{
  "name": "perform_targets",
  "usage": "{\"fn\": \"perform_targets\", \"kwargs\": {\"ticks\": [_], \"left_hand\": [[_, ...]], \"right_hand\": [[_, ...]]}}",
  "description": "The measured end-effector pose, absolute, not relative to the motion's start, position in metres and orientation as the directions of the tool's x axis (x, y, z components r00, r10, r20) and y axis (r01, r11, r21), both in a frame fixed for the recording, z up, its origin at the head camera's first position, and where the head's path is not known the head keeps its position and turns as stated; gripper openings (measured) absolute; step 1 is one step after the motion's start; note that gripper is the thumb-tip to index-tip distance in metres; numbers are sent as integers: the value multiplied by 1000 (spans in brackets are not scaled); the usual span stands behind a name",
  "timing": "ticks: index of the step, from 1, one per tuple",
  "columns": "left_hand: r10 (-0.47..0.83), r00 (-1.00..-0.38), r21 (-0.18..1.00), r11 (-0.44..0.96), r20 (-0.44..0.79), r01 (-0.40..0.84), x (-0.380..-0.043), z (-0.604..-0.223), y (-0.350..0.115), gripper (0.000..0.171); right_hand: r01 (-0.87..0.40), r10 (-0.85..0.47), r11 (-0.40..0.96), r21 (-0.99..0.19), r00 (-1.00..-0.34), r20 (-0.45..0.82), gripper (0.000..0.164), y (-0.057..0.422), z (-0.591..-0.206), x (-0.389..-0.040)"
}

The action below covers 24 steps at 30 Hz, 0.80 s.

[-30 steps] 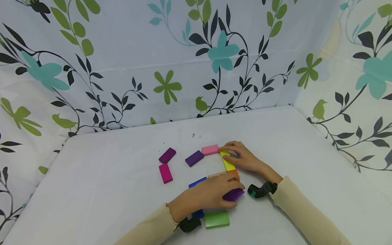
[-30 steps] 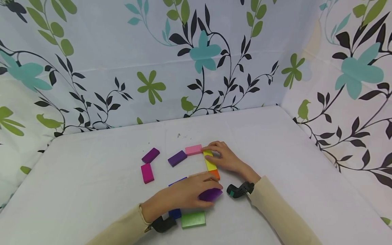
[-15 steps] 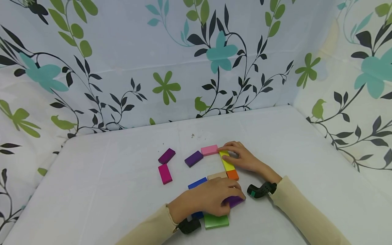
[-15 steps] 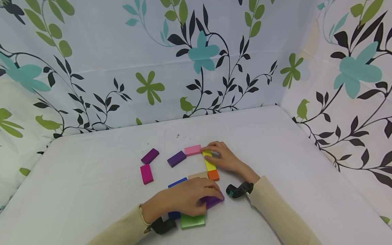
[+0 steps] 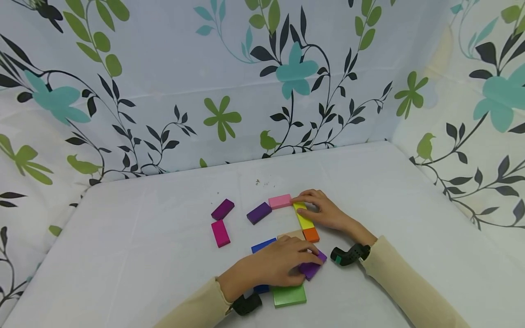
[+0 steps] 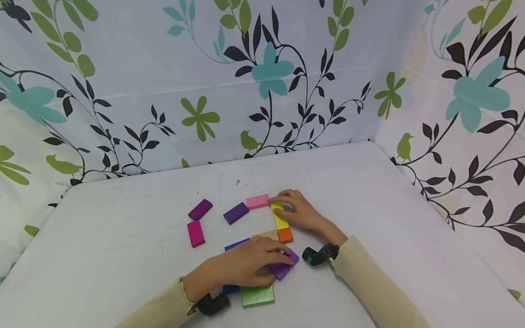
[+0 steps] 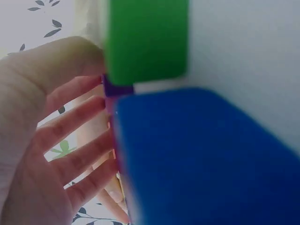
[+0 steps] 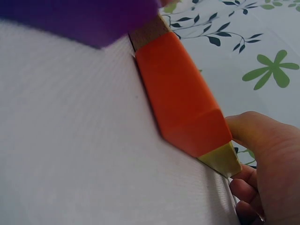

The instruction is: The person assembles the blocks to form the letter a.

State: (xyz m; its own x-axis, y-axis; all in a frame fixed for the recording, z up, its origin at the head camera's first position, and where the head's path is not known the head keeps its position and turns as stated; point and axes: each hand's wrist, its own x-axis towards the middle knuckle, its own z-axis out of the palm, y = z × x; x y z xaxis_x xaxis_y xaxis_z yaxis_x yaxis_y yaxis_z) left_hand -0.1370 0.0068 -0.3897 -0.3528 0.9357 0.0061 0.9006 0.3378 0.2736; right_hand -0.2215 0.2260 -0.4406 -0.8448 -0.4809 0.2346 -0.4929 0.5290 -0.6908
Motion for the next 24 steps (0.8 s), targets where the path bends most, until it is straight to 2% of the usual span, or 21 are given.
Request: {"fn": "perform_targets", "kwargs": {"ticks": [8,17,24], "left_hand": [[918,-395,206,383,20,901,-137,-394,9,39],[922,-384,159,372,50,914,-137,-393,8,39],[912,-405,138,394,59,909,-136,-394,10,35]], "right_hand": [[-484,-477,537,-691,-850,225,35,226,-442,-222],[-472,-474,538,-698,-854,212,36,225,-440,-221],[-470,-475,541,-697,-855,208,36,225,-439,-221]]}}
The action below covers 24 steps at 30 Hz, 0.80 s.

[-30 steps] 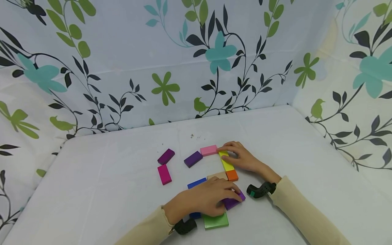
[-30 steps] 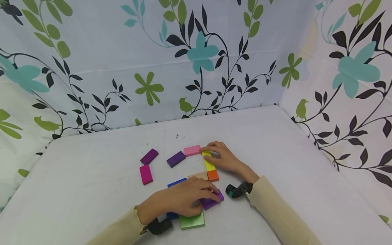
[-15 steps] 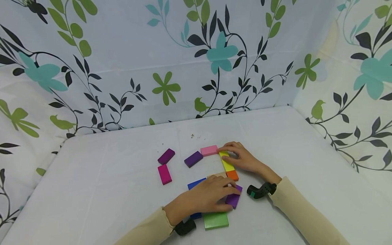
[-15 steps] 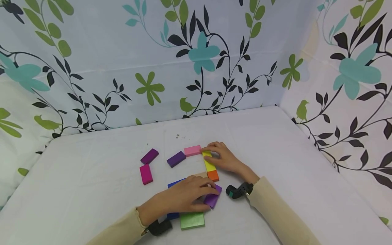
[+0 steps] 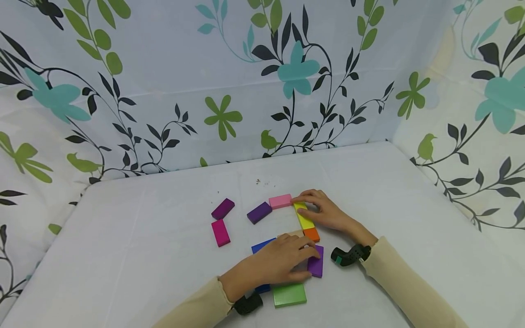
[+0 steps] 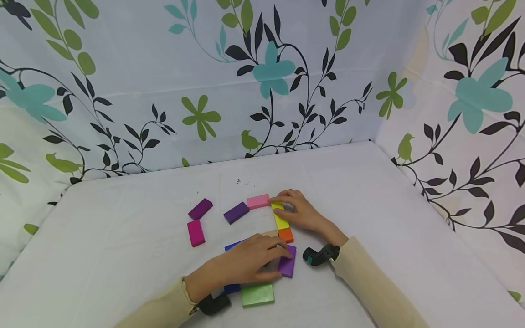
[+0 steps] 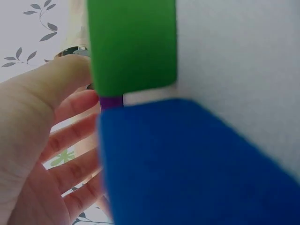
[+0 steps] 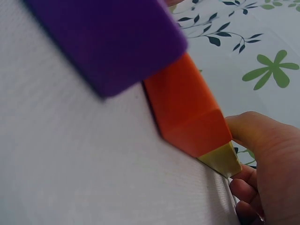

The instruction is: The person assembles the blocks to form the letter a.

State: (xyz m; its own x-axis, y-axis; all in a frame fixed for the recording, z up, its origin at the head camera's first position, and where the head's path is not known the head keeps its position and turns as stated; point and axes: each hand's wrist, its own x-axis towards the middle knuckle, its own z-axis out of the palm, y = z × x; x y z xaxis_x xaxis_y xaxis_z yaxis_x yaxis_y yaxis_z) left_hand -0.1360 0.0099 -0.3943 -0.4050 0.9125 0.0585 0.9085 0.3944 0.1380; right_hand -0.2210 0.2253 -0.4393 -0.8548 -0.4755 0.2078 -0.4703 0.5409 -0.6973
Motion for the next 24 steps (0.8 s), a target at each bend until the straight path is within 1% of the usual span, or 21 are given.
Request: {"fn": "perform_targets", "kwargs": {"ticks": [6,12,16,21,24], "left_hand": [[907,-419,159,410,29,898,-136,-396,9,31],[908,-413,121,403,69,907,-135,-396,9,31],[904,-421,97,414,71,905,-135,-395,10,34],[898,-439,93,435,28,895,-134,-392,12,37],[899,-437,91,434,12,896,-134,-391,12,37]], "right_hand": [[-479,-480,537,-694,-850,216,36,225,-439,-221],[-481,-478,543,-688,-851,218,36,225,-439,-222],[-477,-476,545,-689,-853,213,35,225,-440,-222],[-475,-477,546,-691,-854,210,35,226,-440,-223],[-473,-477,544,-693,-854,209,36,226,-440,-222]]}}
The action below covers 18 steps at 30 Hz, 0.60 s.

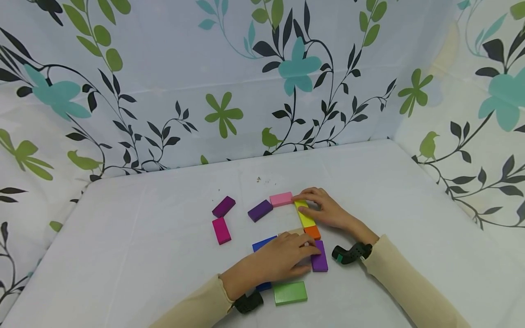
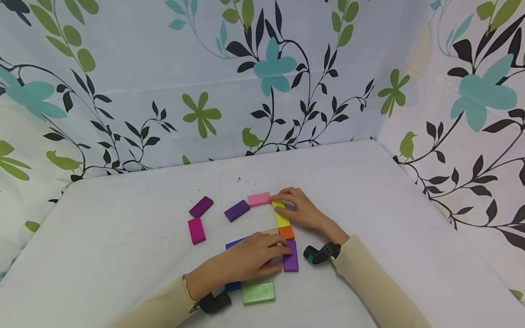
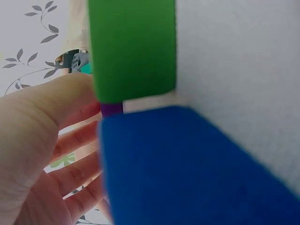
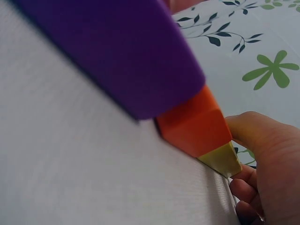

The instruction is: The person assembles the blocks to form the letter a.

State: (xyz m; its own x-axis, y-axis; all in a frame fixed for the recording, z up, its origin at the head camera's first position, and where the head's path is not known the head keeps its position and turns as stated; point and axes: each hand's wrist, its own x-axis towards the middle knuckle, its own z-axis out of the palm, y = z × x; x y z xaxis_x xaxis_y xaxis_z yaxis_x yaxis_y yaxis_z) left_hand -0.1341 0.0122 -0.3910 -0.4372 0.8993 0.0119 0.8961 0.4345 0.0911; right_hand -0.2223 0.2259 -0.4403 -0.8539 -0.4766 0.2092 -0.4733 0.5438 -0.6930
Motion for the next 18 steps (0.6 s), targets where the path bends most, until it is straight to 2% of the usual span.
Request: {"fn": "perform_targets", "kwargs": {"ticks": [10,15,18], "left_hand": [[908,-419,93,416,15,905,-136,-395,10,42],[915,-399,180,382,68,907,-138,-394,4,33],[907,-407,243,374,104,895,-138,-391,-4,29]], "right_hand": [[-473,-478,543,-694,-854,208,36,225,-440,-223],[-472,-477,542,-695,-854,207,36,225,-441,-222],[-473,-477,538,-697,-853,211,36,225,-441,-222]]}}
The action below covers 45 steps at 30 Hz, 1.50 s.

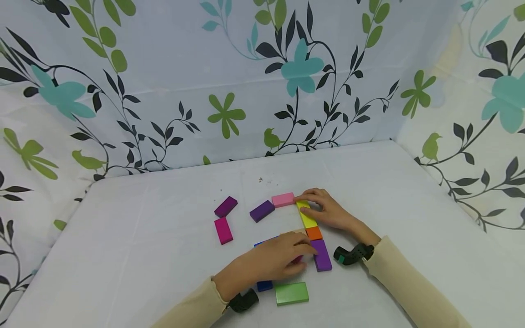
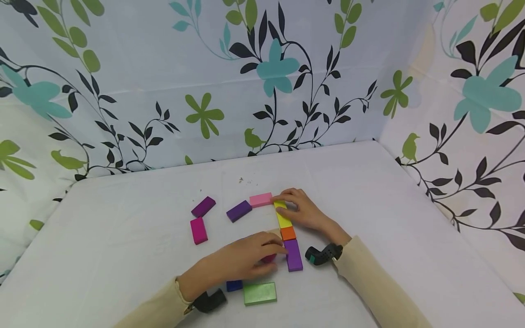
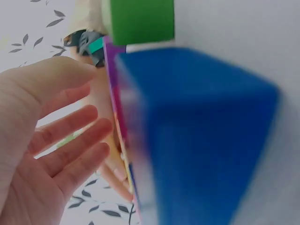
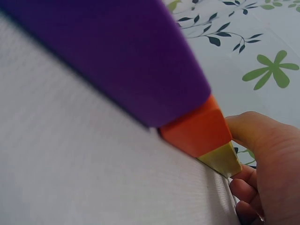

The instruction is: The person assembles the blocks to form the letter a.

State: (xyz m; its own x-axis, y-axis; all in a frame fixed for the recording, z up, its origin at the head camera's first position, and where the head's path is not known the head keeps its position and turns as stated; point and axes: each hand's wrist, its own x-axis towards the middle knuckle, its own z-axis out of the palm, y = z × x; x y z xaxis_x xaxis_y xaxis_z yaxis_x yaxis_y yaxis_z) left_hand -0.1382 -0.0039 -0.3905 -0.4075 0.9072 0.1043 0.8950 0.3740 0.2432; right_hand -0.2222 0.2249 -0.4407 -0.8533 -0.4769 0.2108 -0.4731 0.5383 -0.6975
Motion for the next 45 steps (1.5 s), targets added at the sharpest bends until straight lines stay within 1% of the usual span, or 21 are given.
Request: {"fn": "perform_targets", "kwargs": {"ticks": [3,6,10,13,17,21,25,30,35,45], "left_hand": [[887,-447,278,402,118,872,-137,-387,-14,28],[865,-488,278,443,118,853,-135,-385,-24,29],[854,-502,254,460,137,851,-133,-386,-36,28],[846,-512,258,466,150,846,-132,-387,-45,29],[819,-555,285,502,148,817,-131,-387,-57,30],[795,-582,256,535,168,805,-130,-389,-69,27],[793,-576,219,536,201,815,-127,-392,-80,23],[797,-564,243,516,213,821,-124,-392,-89,23],[815,-554,278,499,173,821,-123,-392,-92,27],[822,-560,343,498,108,797,-124,-391,-90,26]], "right_hand": [[-473,-475,538,-698,-854,212,36,225,-441,-222],[-469,-474,540,-698,-855,208,36,225,-441,-221],[-468,-471,546,-695,-858,208,36,225,-442,-220],[-468,-469,550,-692,-859,208,35,226,-443,-220],[-466,-467,554,-689,-860,206,35,227,-443,-220],[-463,-468,553,-693,-861,202,35,226,-443,-220],[-459,-470,552,-696,-861,195,36,225,-443,-220],[-470,-475,545,-695,-855,206,35,223,-442,-220],[-473,-475,547,-691,-855,209,35,224,-442,-221],[-464,-475,545,-698,-857,199,36,224,-439,-222]]}}
